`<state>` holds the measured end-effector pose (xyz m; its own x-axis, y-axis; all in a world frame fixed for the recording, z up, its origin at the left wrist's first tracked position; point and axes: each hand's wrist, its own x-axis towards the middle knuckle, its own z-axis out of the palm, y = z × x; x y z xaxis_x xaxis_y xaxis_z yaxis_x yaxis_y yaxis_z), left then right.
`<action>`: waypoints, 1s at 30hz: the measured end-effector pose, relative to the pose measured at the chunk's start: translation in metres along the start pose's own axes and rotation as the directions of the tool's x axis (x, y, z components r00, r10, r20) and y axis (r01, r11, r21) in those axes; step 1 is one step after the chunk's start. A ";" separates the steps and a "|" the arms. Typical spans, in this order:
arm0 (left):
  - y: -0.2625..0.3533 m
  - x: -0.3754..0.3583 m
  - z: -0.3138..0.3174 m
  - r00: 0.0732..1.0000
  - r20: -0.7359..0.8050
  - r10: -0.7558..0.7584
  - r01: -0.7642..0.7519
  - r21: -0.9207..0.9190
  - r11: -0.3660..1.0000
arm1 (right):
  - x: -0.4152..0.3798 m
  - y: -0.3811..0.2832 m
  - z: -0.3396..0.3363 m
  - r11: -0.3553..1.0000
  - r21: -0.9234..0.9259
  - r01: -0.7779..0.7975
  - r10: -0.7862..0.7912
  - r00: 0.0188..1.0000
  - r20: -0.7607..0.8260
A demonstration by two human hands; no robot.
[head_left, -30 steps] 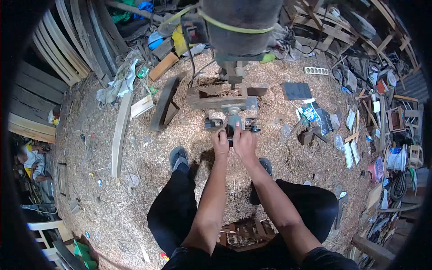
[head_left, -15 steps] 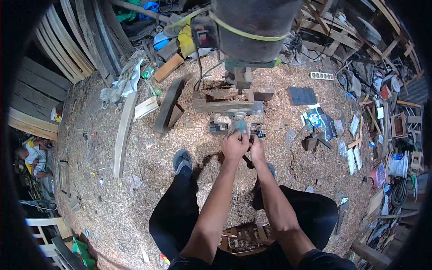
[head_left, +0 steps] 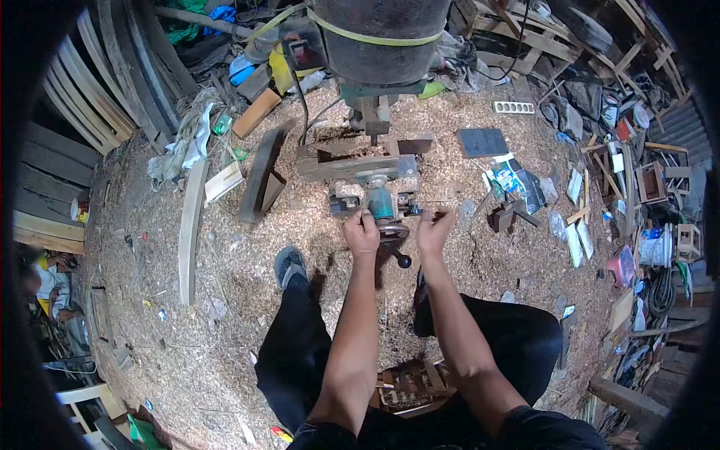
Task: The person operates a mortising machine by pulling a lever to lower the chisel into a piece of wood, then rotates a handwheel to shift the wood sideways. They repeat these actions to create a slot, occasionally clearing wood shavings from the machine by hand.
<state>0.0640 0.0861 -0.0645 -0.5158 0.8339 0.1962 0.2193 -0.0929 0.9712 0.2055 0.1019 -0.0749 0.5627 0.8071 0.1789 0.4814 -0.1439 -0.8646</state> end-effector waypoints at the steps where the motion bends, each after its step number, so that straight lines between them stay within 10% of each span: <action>1: -0.002 0.000 0.000 1.000 -0.019 -0.001 0.001 0.001 1.000 | 0.004 0.019 0.004 0.995 0.049 -0.092 0.086 0.990 0.115; 3: -0.005 -0.001 0.004 0.998 -0.060 -0.005 0.005 0.003 1.000 | 0.013 0.057 0.018 0.952 0.112 -0.284 0.230 0.908 0.351; 8: -0.008 0.000 0.004 0.997 -0.060 0.041 -0.038 0.048 0.998 | 0.016 0.120 0.052 0.914 0.187 -0.360 0.271 0.885 0.379; 12: -0.014 -0.001 0.006 0.997 -0.067 0.026 -0.026 -0.004 1.000 | 0.014 0.121 0.062 0.520 0.345 -0.782 0.581 0.619 0.529; 16: -0.011 -0.002 0.005 0.995 -0.086 0.046 -0.043 0.042 0.998 | -0.002 0.081 0.047 0.710 0.510 -0.487 0.449 0.870 0.205; 20: -0.009 -0.003 0.004 0.996 -0.069 0.053 -0.048 0.078 0.996 | 0.008 0.072 0.035 0.578 0.214 -0.788 0.678 0.609 0.411; 23: -0.003 -0.002 0.004 0.997 -0.075 0.018 -0.016 0.034 0.999 | 0.013 0.078 0.042 0.693 0.245 -0.678 0.634 0.735 0.238; 24: -0.002 -0.001 0.004 0.997 -0.077 -0.006 0.007 0.012 1.000 | 0.011 0.080 0.045 0.857 0.352 -0.377 0.347 0.926 0.147; 28: -0.006 -0.002 0.006 0.997 -0.083 0.006 -0.005 0.002 1.000 | 0.001 0.089 0.045 0.942 0.328 -0.073 0.033 0.992 0.124; 30: -0.005 -0.001 0.006 0.995 -0.092 0.048 -0.050 -0.022 0.999 | 0.011 0.092 0.048 0.913 0.362 -0.188 0.119 0.972 0.205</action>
<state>0.0688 0.0888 -0.0702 -0.5788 0.7750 0.2538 0.2266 -0.1461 0.9630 0.2233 0.1251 -0.1753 0.4663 0.8843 -0.0252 0.0901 -0.0758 -0.9930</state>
